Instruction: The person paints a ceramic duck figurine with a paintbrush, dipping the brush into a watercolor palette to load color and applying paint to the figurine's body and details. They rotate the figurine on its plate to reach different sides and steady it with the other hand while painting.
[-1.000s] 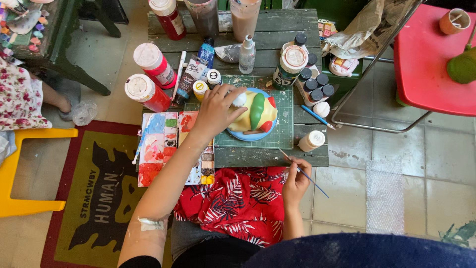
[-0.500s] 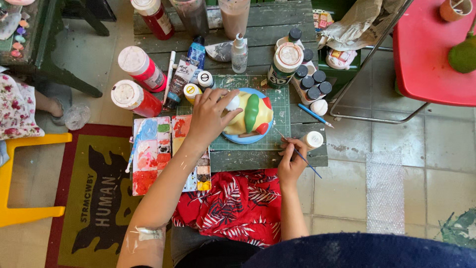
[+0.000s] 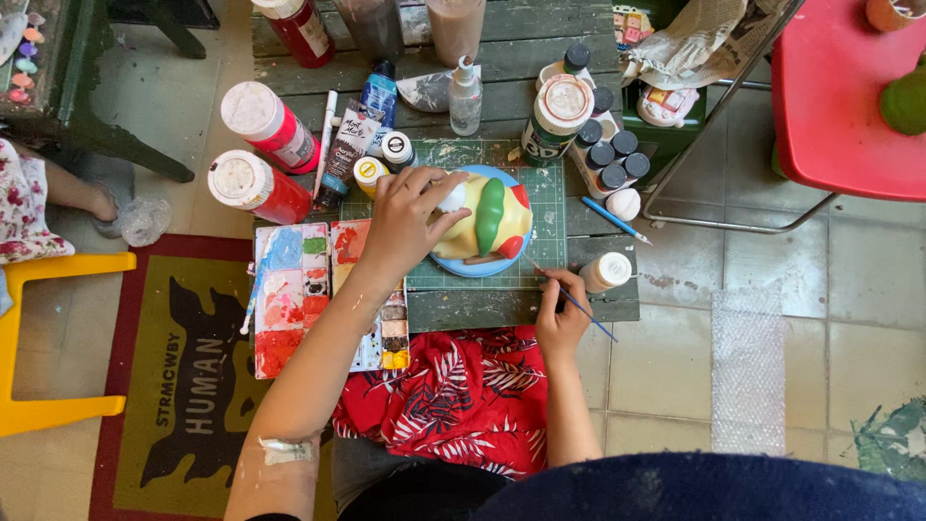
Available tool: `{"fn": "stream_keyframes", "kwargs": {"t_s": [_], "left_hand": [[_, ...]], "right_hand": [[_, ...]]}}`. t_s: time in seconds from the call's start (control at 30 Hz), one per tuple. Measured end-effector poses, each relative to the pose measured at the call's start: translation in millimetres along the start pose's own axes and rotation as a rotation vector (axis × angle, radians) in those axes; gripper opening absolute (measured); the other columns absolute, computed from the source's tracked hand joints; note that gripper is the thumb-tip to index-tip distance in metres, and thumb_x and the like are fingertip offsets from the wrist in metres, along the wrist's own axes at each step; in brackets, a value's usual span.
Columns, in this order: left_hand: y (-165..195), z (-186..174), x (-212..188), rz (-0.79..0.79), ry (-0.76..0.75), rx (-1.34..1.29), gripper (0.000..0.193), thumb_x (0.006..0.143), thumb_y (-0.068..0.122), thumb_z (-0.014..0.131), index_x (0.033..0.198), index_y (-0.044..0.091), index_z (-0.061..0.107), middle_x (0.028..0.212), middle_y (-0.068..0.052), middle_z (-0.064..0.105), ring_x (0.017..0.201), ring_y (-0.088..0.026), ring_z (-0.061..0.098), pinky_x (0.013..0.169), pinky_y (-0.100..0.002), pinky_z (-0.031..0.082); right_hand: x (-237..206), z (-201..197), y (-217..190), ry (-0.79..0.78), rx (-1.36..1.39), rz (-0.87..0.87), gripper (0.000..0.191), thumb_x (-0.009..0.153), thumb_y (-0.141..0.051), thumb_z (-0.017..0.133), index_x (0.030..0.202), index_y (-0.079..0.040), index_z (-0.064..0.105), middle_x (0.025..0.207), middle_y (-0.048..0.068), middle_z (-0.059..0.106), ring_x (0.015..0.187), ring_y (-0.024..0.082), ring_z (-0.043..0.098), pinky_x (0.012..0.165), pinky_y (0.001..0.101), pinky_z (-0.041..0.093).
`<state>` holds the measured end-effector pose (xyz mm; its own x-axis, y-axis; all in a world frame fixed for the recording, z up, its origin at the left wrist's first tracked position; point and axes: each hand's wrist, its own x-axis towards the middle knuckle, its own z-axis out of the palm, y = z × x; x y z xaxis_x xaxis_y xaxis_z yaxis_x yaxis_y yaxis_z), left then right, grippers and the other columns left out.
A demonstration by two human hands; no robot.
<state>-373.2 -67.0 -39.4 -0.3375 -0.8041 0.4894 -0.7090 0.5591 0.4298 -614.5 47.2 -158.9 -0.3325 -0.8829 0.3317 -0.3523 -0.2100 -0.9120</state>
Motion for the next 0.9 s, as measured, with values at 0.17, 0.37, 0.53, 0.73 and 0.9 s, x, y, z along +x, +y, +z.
{"fn": "stream_keyframes", "kwargs": {"t_s": [0.17,0.37,0.53,0.73,0.9], "left_hand": [[-0.6,-0.7,1.8,-0.003,-0.017,0.0,0.045,0.086,0.03,0.083,0.127,0.014,0.073,0.109,-0.004,0.067,0.104,-0.022,0.062,0.09,-0.04,0.041],[6.3,-4.1,-1.4,-0.017,-0.004,-0.006,0.044,0.085,0.031,0.084,0.126,0.016,0.074,0.109,-0.002,0.068,0.104,-0.022,0.062,0.09,-0.04,0.038],[7.1,-7.9,-2.0,0.012,-0.005,0.032,0.045,0.085,0.032,0.083,0.126,0.017,0.074,0.11,-0.002,0.067,0.105,-0.022,0.061,0.092,-0.04,0.038],[3.5,-12.6,2.0,0.06,-0.068,0.021,0.045,0.086,0.033,0.081,0.128,0.02,0.072,0.117,-0.002,0.068,0.109,-0.021,0.062,0.093,-0.04,0.036],[-0.9,-13.6,5.8,0.065,-0.135,0.008,0.044,0.088,0.032,0.08,0.13,0.022,0.072,0.121,0.002,0.071,0.108,-0.018,0.062,0.094,-0.04,0.035]], "right_hand": [[-1.3,-4.7,7.1,0.035,0.171,0.093,0.011,0.109,-0.006,0.051,0.112,0.0,0.059,0.104,0.011,0.071,0.08,0.011,0.064,0.068,0.0232,0.05],[-5.2,-8.4,5.7,0.032,0.227,0.102,0.012,0.111,-0.009,0.05,0.115,-0.001,0.058,0.105,0.011,0.072,0.08,0.01,0.063,0.067,0.0223,0.05],[-7.9,-9.2,2.2,0.027,0.242,0.106,0.011,0.11,-0.008,0.05,0.115,-0.001,0.057,0.105,0.012,0.07,0.08,0.01,0.063,0.067,0.0216,0.049],[-9.5,-12.6,1.2,0.051,0.297,0.131,0.01,0.11,-0.007,0.049,0.114,0.0,0.055,0.104,0.014,0.071,0.076,0.01,0.063,0.066,0.0214,0.049],[-12.3,-14.1,7.6,0.044,0.315,0.126,0.01,0.11,-0.007,0.048,0.115,-0.001,0.054,0.103,0.013,0.07,0.077,0.01,0.064,0.066,0.0221,0.051]]}}
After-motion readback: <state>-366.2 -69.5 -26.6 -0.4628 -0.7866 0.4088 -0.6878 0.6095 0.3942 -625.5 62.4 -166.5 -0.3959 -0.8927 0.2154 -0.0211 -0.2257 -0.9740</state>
